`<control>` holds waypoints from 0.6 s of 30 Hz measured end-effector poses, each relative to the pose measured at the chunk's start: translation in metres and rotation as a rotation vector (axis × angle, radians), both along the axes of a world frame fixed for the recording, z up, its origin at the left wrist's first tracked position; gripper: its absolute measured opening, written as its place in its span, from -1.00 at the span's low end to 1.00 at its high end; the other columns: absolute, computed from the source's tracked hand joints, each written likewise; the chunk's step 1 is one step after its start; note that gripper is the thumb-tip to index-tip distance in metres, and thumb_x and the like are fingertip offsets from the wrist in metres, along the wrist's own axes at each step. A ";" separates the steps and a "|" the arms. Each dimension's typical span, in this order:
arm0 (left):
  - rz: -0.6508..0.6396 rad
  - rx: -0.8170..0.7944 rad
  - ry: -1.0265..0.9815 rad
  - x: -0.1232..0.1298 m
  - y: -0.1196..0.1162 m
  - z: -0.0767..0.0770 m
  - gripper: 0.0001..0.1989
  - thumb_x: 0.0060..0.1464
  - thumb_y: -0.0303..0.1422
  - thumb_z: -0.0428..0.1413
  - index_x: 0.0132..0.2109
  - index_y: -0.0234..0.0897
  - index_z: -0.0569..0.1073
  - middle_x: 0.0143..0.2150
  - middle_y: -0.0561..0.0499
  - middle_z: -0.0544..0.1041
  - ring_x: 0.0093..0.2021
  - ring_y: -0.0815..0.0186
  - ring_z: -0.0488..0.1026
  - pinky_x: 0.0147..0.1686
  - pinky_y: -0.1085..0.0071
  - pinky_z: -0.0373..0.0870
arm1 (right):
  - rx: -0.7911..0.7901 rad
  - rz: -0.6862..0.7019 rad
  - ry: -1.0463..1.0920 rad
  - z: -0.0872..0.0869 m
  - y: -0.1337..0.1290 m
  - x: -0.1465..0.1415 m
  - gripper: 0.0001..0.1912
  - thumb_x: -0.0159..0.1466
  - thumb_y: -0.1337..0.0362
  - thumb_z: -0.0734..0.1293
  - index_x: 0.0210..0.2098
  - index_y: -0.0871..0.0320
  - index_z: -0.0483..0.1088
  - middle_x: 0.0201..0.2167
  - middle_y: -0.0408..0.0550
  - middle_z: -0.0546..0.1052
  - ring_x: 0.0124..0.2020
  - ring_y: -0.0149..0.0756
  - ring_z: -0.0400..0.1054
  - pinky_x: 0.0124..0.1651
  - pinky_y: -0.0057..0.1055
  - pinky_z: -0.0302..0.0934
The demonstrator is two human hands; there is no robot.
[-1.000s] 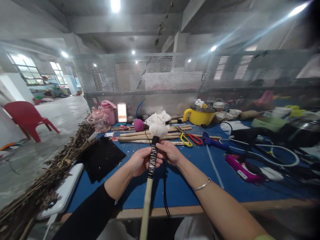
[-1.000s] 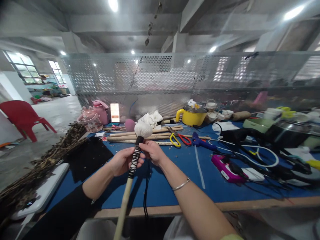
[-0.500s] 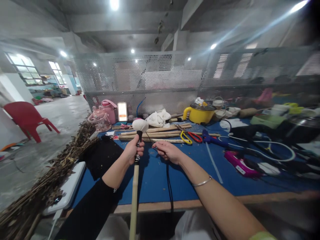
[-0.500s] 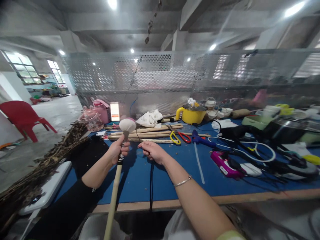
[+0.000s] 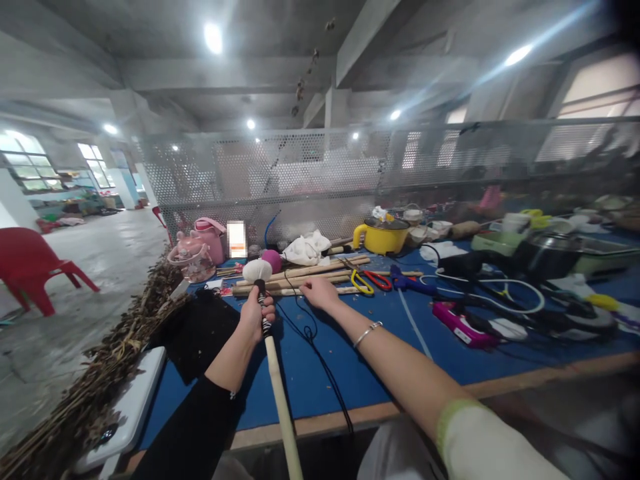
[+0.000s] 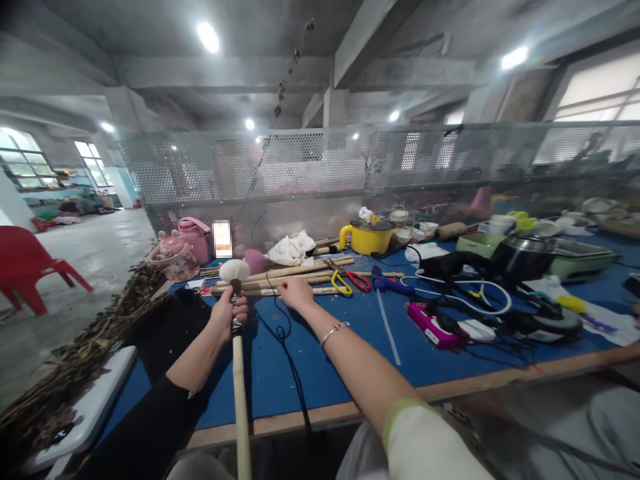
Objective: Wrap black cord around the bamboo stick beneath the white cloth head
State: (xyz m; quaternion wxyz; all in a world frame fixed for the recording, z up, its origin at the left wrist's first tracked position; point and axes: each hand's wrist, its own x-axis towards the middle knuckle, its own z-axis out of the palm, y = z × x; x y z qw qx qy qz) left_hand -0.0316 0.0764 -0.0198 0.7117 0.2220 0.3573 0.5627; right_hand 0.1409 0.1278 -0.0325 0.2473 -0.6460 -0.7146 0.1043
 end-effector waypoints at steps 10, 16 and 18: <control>0.006 -0.052 -0.007 0.003 0.000 -0.001 -0.71 0.16 -0.18 -0.13 -0.41 -0.30 0.18 -0.67 0.23 0.06 -0.80 0.62 -0.05 -0.80 0.67 -0.16 | 0.013 -0.031 -0.055 -0.004 0.035 -0.039 -0.78 0.13 0.18 0.28 -0.32 0.10 0.51 -0.26 0.03 0.54 -0.17 -0.18 0.37 -0.26 -0.40 0.10; -0.003 -0.052 -0.012 0.002 0.002 -0.003 -0.70 0.18 -0.18 -0.16 -0.41 -0.30 0.18 -0.67 0.23 0.06 -0.80 0.61 -0.06 -0.80 0.67 -0.16 | 0.002 -0.034 0.047 0.000 0.037 -0.041 -0.87 0.11 0.32 0.29 -0.41 0.13 0.50 -0.32 0.01 0.55 -0.17 -0.19 0.37 -0.20 -0.41 0.11; -0.013 -0.047 -0.012 0.003 0.003 -0.004 -0.71 0.17 -0.18 -0.15 -0.41 -0.30 0.19 -0.67 0.22 0.07 -0.80 0.61 -0.05 -0.80 0.67 -0.15 | 0.004 -0.031 0.127 0.000 0.037 -0.041 -0.89 0.10 0.35 0.29 -0.47 0.17 0.48 -0.34 0.03 0.55 -0.17 -0.18 0.37 -0.18 -0.39 0.12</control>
